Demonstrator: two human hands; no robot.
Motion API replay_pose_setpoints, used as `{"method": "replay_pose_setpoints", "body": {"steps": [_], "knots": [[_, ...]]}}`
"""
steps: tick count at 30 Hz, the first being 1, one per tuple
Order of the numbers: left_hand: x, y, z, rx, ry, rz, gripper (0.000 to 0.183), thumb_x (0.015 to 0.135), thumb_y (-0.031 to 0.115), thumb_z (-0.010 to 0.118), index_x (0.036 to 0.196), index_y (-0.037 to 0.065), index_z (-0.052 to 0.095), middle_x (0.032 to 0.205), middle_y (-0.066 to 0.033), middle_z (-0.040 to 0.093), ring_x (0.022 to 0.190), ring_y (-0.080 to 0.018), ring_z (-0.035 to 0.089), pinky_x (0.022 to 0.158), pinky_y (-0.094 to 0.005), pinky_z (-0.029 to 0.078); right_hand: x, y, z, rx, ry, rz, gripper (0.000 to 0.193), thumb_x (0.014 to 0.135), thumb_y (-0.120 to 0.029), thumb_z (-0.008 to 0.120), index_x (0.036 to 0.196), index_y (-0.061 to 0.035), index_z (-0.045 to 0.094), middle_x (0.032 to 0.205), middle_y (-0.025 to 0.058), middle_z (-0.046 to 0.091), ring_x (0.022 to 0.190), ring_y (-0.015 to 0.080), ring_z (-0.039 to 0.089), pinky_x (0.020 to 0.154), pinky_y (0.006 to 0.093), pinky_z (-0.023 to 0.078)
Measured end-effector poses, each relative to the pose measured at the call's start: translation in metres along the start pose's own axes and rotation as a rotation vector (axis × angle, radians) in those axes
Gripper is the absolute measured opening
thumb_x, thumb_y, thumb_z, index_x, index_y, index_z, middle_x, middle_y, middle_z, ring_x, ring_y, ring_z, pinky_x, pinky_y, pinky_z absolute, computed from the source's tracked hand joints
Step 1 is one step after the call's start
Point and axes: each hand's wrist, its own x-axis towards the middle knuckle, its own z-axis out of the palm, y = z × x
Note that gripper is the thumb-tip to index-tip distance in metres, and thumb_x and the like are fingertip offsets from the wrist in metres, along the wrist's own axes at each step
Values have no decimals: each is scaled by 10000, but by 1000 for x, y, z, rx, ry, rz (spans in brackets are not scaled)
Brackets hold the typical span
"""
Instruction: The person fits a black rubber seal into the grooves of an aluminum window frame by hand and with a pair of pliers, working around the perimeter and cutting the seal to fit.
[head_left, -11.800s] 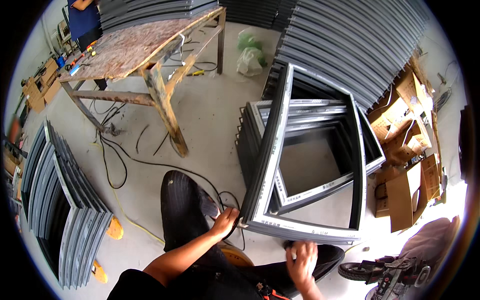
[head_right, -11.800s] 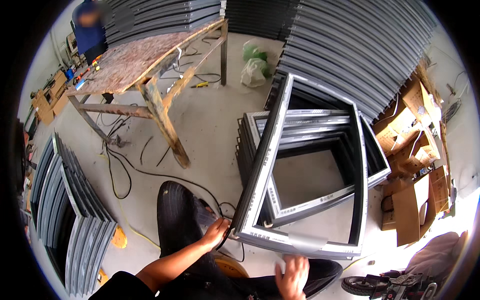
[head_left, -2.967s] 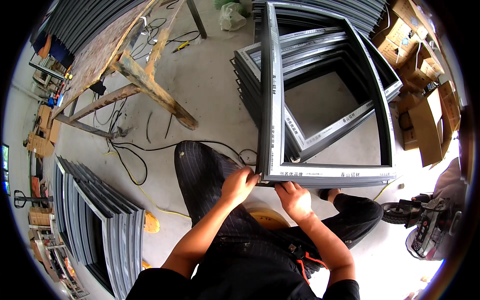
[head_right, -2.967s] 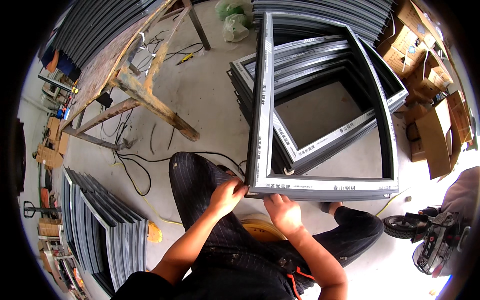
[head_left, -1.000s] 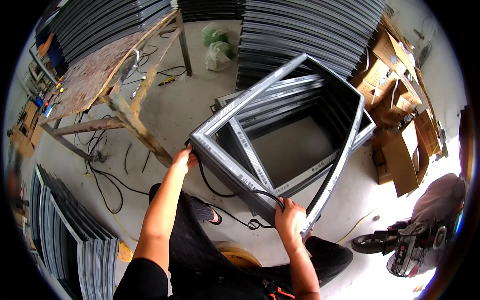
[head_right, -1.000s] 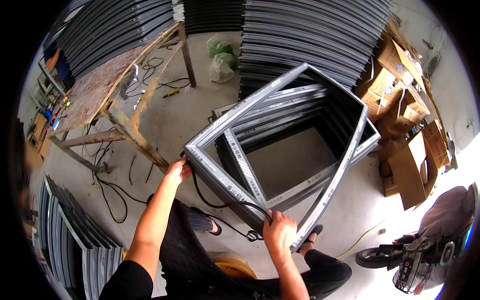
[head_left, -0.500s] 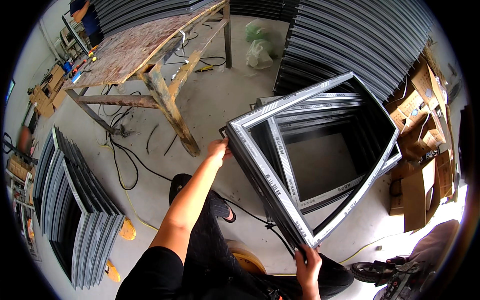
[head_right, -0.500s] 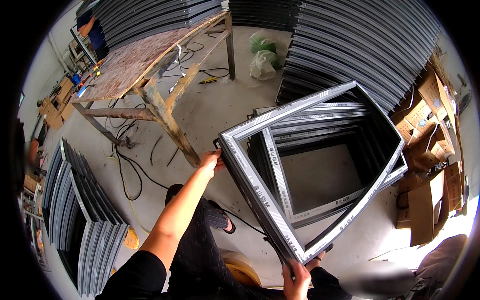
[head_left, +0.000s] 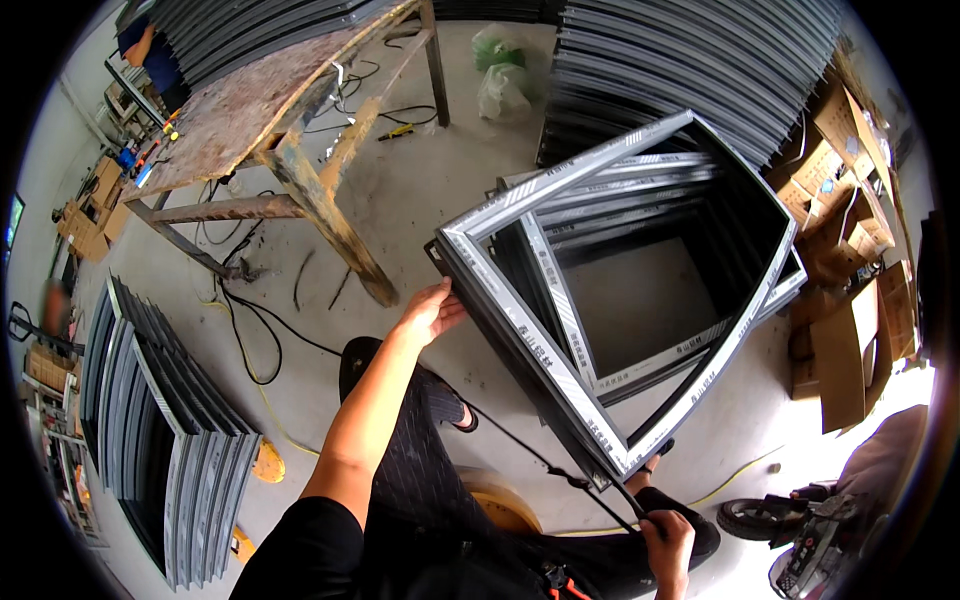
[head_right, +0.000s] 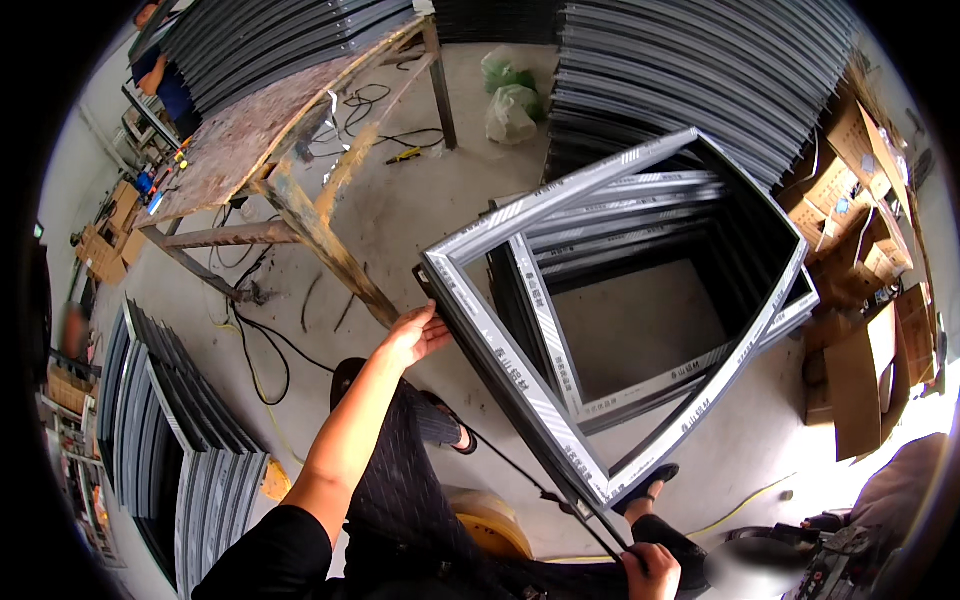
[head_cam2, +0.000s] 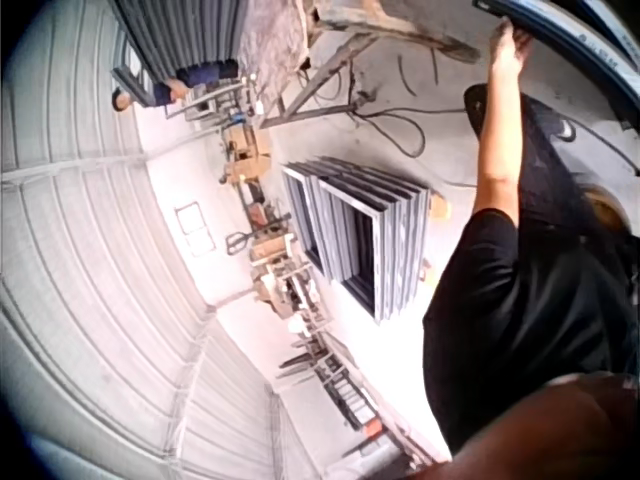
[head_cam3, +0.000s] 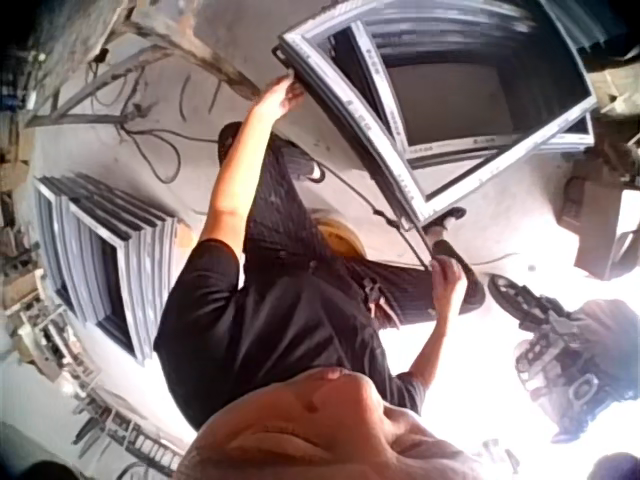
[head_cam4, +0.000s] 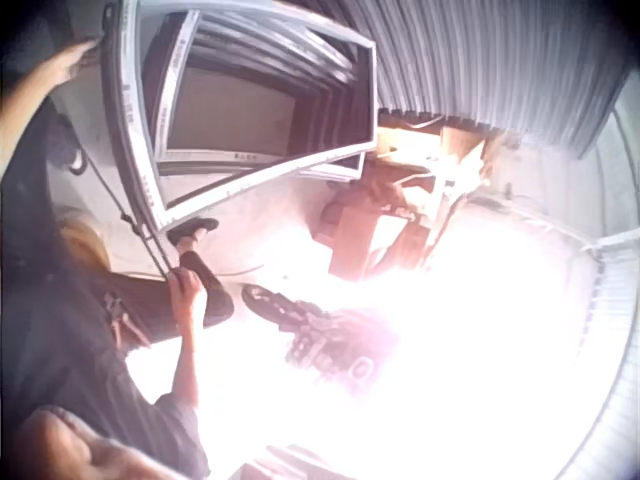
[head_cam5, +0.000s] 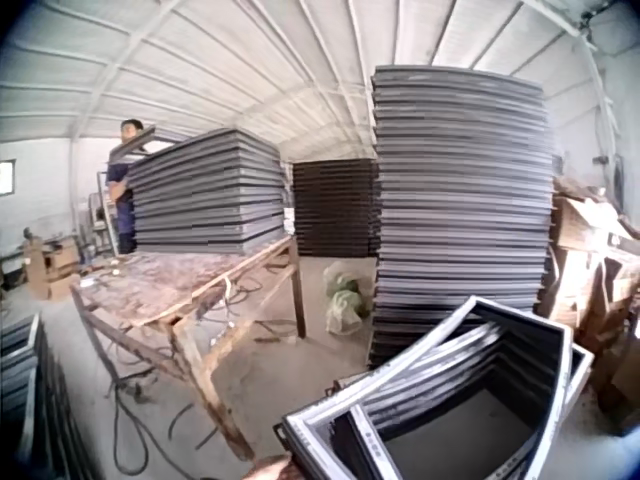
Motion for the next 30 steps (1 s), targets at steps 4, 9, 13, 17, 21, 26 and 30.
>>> {"method": "replay_pose_setpoints", "body": {"steps": [4,9,13,17,21,26,30], "knots": [[-51,-51,11,226,-83,-59,294,961,299,530,1092,37,544,989,-99,627,915,-215,630,805,-368,537,-6,-1,-12,278,-144,103,138,765,-64,695,794,41,611,618,50,557,504,110,502,465,244,385],[-142,-164,23,1006,-642,-135,560,847,208,669,1342,86,437,1119,-102,564,1042,-187,574,846,-333,498,9,-42,-50,785,-78,230,259,818,-170,722,846,55,595,701,69,604,493,70,458,438,186,322],[-179,-213,39,1304,-949,346,633,759,219,708,1320,100,441,1262,-166,506,1186,-326,487,971,-379,429,22,-64,-54,925,-117,100,371,839,-267,711,795,60,542,523,24,449,397,53,340,364,205,232],[-169,-225,34,1584,-692,197,545,740,242,722,1207,91,484,1255,-148,509,1187,-325,483,960,-391,428,19,-77,-63,1043,-132,109,337,837,-210,700,825,96,560,551,60,486,408,52,334,375,201,232],[-178,-218,31,1522,-569,619,577,738,304,732,1198,67,474,1224,-155,538,1158,-332,510,946,-399,437,19,-82,-63,1176,-161,131,296,866,-178,658,864,101,559,557,63,482,403,49,314,368,196,219],[-185,-210,61,1494,-573,539,378,845,294,621,1131,56,551,1049,-161,621,1009,-335,577,862,-418,467,15,-90,-65,1255,-196,134,280,859,-148,648,919,112,564,616,78,513,413,57,335,363,191,222],[-182,-200,70,1232,-453,334,213,944,222,504,936,25,586,787,-116,636,768,-260,622,745,-349,474,14,-86,-69,1238,-154,95,320,848,-160,643,978,120,562,640,81,528,439,70,376,369,184,246]]}}
